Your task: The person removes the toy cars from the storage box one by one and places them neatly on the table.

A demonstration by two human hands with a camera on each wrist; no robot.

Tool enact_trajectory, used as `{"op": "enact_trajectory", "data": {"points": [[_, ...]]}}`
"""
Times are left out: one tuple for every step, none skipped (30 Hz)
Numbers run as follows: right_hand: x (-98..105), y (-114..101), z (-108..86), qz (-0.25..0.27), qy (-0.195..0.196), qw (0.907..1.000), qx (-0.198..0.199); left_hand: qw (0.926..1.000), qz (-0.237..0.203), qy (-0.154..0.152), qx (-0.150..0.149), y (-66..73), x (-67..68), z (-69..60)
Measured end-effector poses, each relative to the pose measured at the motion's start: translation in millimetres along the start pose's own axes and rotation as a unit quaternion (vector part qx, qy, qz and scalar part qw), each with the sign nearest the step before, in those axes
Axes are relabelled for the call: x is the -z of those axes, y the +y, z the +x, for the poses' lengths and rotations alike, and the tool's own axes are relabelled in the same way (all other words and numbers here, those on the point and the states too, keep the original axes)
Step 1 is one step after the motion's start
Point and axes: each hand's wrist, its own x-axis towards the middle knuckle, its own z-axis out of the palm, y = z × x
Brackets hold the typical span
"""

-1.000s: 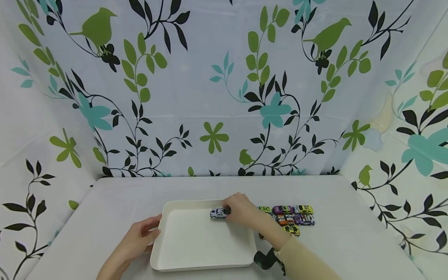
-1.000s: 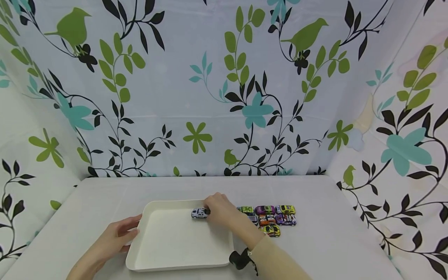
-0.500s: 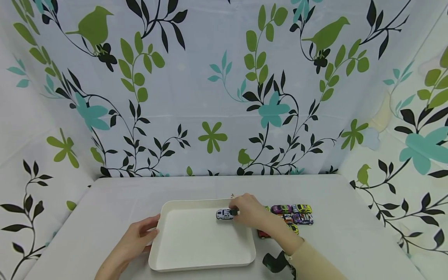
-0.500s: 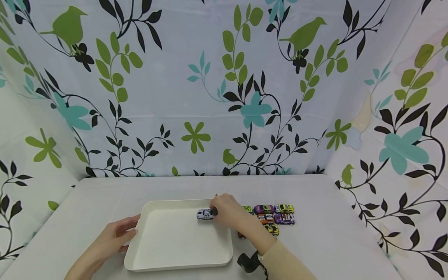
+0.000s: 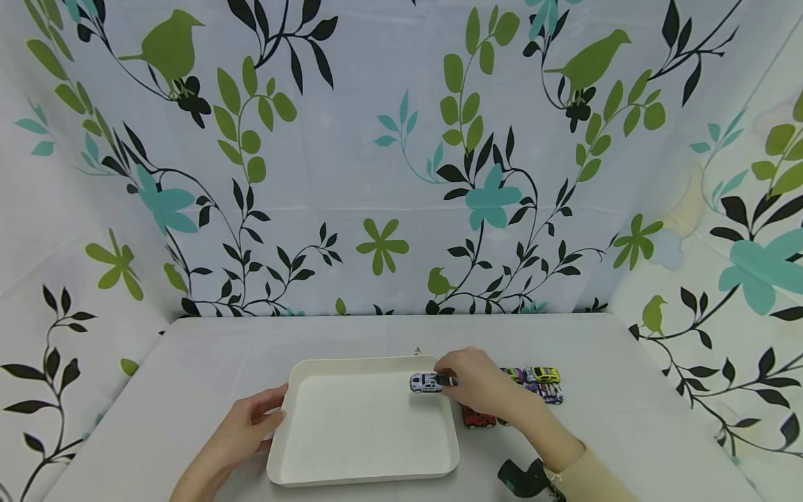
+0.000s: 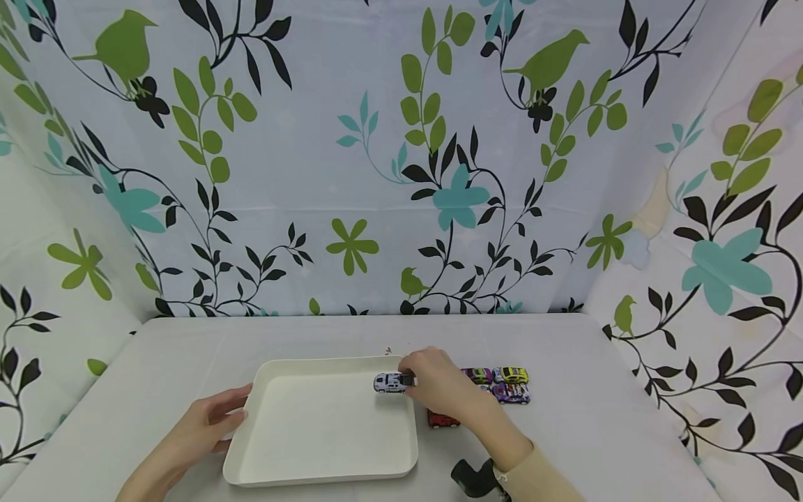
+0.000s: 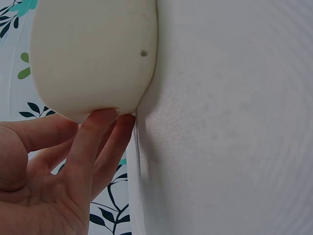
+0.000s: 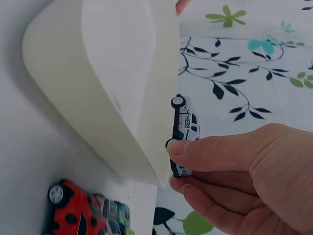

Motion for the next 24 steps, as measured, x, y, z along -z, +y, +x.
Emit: {"op": "enact_trajectory", "data": {"points": [[2.1, 1.8, -2.8, 0.002, 0.002, 1.0000, -0.002, 1.0000, 0.001, 0.000, 0.000, -0.2, 0.0, 0.2], [3.9, 3.7, -5.6, 0.004, 0.003, 1.0000, -0.006, 1.0000, 0.001, 0.000, -0.001, -0.4, -0.1, 0.4], [5.8, 5.8, -8.4, 0.004, 0.003, 0.9999, -0.011, 1.0000, 0.001, 0.000, -0.001, -0.6, -0.1, 0.5], [7.5, 8.2, -11.2, 0.007, 0.003, 0.9999, -0.016, 1.0000, 0.001, 0.000, -0.002, -0.7, -0.2, 0.5], [9.2, 10.8, -13.7, 0.009, 0.003, 0.9998, -0.020, 1.0000, 0.002, 0.000, -0.002, -0.8, -0.2, 0.5], [10.8, 13.7, -16.4, 0.009, 0.003, 0.9996, -0.025, 1.0000, 0.002, 0.000, -0.002, -0.8, -0.3, 0.6], [12.4, 16.7, -19.4, 0.005, 0.004, 0.9995, -0.030, 1.0000, 0.002, 0.000, -0.002, -0.7, -0.3, 0.6], [14.0, 20.0, -22.3, 0.005, 0.004, 0.9994, -0.034, 1.0000, 0.002, 0.000, -0.001, -0.4, -0.3, 0.6], [15.5, 23.5, -25.4, 0.003, 0.006, 0.9993, -0.036, 1.0000, 0.002, 0.000, -0.001, -0.3, -0.2, 0.7], [16.9, 26.9, -28.6, 0.001, 0.008, 0.9992, -0.039, 1.0000, 0.002, -0.001, -0.001, 0.0, -0.1, 0.7], [18.1, 30.5, -31.8, -0.001, 0.011, 0.9991, -0.041, 1.0000, 0.002, -0.001, 0.000, 0.3, 0.0, 0.7], [19.6, 34.0, -35.2, -0.003, 0.014, 0.9991, -0.040, 1.0000, 0.000, -0.002, 0.000, 0.4, 0.2, 0.6], [20.9, 37.3, -38.5, -0.006, 0.017, 0.9991, -0.039, 1.0000, 0.000, -0.003, 0.000, 0.5, 0.4, 0.4], [22.3, 40.6, -41.6, -0.006, 0.019, 0.9991, -0.037, 1.0000, 0.000, -0.003, -0.001, 0.6, 0.6, 0.2], [23.4, 43.5, -44.7, -0.007, 0.022, 0.9990, -0.038, 1.0000, -0.001, -0.003, -0.001, 0.5, 0.8, -0.1], [24.8, 46.3, -47.6, -0.006, 0.023, 0.9990, -0.037, 1.0000, -0.002, -0.004, -0.002, 0.5, 1.1, -0.4], [26.2, 49.2, -50.5, -0.005, 0.022, 0.9991, -0.035, 1.0000, -0.002, -0.004, -0.003, 0.4, 1.2, -0.7], [27.7, 51.8, -53.2, -0.004, 0.022, 0.9991, -0.035, 1.0000, -0.003, -0.003, -0.004, 0.2, 1.3, -1.0], [28.9, 54.3, -56.0, -0.005, 0.022, 0.9990, -0.038, 1.0000, -0.003, -0.003, -0.004, 0.2, 1.4, -1.3], [30.2, 57.2, -58.7, -0.003, 0.021, 0.9989, -0.041, 1.0000, -0.004, -0.003, -0.005, 0.2, 1.3, -1.5], [31.4, 60.3, -61.4, 0.001, 0.021, 0.9988, -0.044, 1.0000, -0.004, -0.003, -0.005, 0.1, 1.3, -1.8], [32.7, 63.5, -64.2, 0.002, 0.021, 0.9988, -0.043, 1.0000, -0.004, -0.003, -0.005, 0.1, 1.2, -1.9], [33.6, 66.8, -67.1, 0.001, 0.024, 0.9987, -0.044, 1.0000, -0.003, -0.003, -0.005, 0.1, 1.1, -1.9], [34.4, 69.9, -69.9, 0.000, 0.026, 0.9985, -0.048, 1.0000, -0.003, -0.003, -0.005, 0.0, 1.0, -1.8]]}}
